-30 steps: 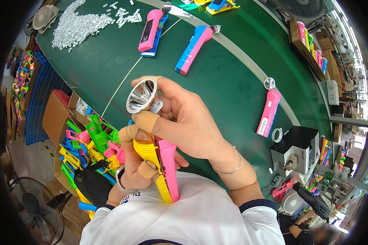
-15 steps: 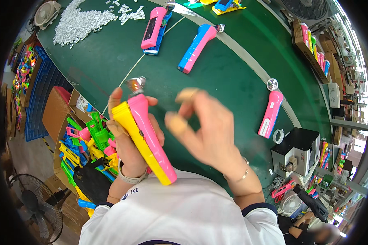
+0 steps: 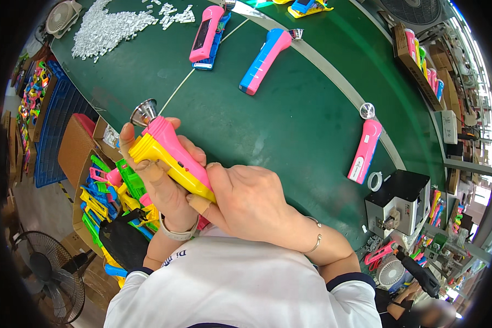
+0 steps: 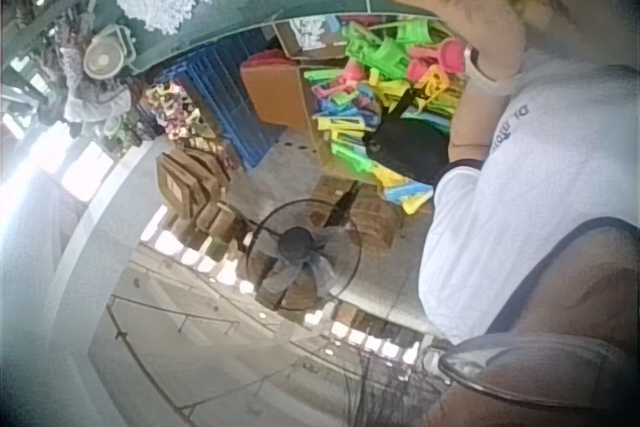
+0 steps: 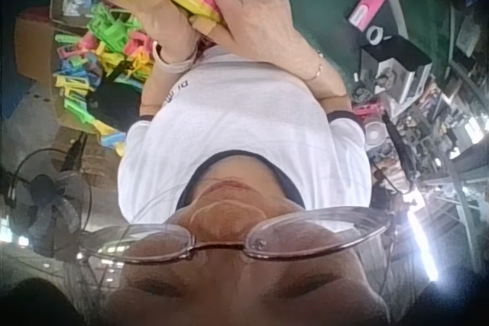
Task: The person assembles plastic flashlights by inserting batteries, internal circuit boards, and reflectors into plastic flashlight casings, then secures the components using an electric screwdriver.
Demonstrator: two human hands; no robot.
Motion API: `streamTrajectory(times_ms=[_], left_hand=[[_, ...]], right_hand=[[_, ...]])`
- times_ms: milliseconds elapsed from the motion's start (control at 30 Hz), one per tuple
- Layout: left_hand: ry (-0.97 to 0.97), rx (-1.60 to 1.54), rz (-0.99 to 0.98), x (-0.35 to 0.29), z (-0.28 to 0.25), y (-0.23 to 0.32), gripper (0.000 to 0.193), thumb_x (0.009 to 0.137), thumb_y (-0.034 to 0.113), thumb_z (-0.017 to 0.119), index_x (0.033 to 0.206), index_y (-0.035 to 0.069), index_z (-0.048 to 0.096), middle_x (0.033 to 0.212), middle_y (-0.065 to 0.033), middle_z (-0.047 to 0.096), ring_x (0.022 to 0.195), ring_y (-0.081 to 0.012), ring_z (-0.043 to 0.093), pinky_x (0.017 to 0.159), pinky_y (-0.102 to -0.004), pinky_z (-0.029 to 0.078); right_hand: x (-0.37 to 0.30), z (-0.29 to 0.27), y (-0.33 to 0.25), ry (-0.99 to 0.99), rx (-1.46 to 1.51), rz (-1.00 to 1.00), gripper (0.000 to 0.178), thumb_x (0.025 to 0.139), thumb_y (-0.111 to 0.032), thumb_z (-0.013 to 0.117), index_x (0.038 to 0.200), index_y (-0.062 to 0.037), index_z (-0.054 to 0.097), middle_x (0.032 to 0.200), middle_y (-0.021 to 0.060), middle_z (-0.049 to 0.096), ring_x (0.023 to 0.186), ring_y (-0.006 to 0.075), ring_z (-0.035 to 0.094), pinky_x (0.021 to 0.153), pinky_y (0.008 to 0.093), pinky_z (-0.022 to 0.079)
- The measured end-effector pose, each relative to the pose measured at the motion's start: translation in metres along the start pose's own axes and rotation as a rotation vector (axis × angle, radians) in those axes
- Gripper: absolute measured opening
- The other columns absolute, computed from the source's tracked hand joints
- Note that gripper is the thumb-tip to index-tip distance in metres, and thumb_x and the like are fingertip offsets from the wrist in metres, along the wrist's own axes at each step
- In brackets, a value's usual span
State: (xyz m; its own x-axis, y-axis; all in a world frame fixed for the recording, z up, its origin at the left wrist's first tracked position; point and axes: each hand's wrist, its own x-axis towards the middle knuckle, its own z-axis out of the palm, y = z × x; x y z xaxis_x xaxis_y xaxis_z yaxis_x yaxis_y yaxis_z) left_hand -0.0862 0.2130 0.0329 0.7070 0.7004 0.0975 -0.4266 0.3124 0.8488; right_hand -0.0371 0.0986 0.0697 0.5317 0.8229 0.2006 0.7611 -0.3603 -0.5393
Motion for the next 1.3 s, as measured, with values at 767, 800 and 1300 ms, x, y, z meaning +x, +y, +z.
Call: streamTrajectory(times_ms=[767, 800, 1300], left_hand=[[-0.206, -0.522, -0.525, 0.038, -0.019, -0.027, 0.069, 0.091, 0.060, 0.038, 0.137, 0.009, 0.034, 0.131, -0.0148, 0.046, 0.112, -0.0282, 0.055, 0.093, -0.0434, 0.046], [-0.228, -0.612, -0.519, 0.039, -0.021, -0.028, 0.069, 0.091, 0.059, 0.038, 0.138, 0.009, 0.033, 0.130, -0.0145, 0.047, 0.111, -0.0287, 0.055, 0.094, -0.0442, 0.046], [-0.323, -0.658, -0.367, 0.013, -0.010, -0.025, 0.047, 0.082, 0.042, 0.067, 0.110, 0.012, 0.045, 0.093, -0.0047, 0.058, 0.091, -0.0204, 0.059, 0.091, -0.0387, 0.045]], right_hand=[[-0.013, 0.017, 0.030, -0.283, 1.559, 0.820, 0.070, 0.097, -0.054, 0.025, 0.106, 0.0094, 0.053, 0.058, 0.0153, 0.055, 0.042, 0.0207, 0.049, 0.039, 0.0284, 0.040], [-0.014, 0.017, 0.030, -0.299, 1.515, 0.799, 0.070, 0.096, -0.054, 0.026, 0.105, 0.0091, 0.053, 0.057, 0.0153, 0.055, 0.042, 0.0207, 0.050, 0.039, 0.0285, 0.040], [0.010, -0.010, 0.004, -0.061, 0.026, 0.091, 0.039, 0.079, -0.037, 0.067, 0.088, -0.0008, 0.056, 0.062, 0.0077, 0.057, 0.055, 0.0204, 0.060, 0.050, 0.0320, 0.046]])
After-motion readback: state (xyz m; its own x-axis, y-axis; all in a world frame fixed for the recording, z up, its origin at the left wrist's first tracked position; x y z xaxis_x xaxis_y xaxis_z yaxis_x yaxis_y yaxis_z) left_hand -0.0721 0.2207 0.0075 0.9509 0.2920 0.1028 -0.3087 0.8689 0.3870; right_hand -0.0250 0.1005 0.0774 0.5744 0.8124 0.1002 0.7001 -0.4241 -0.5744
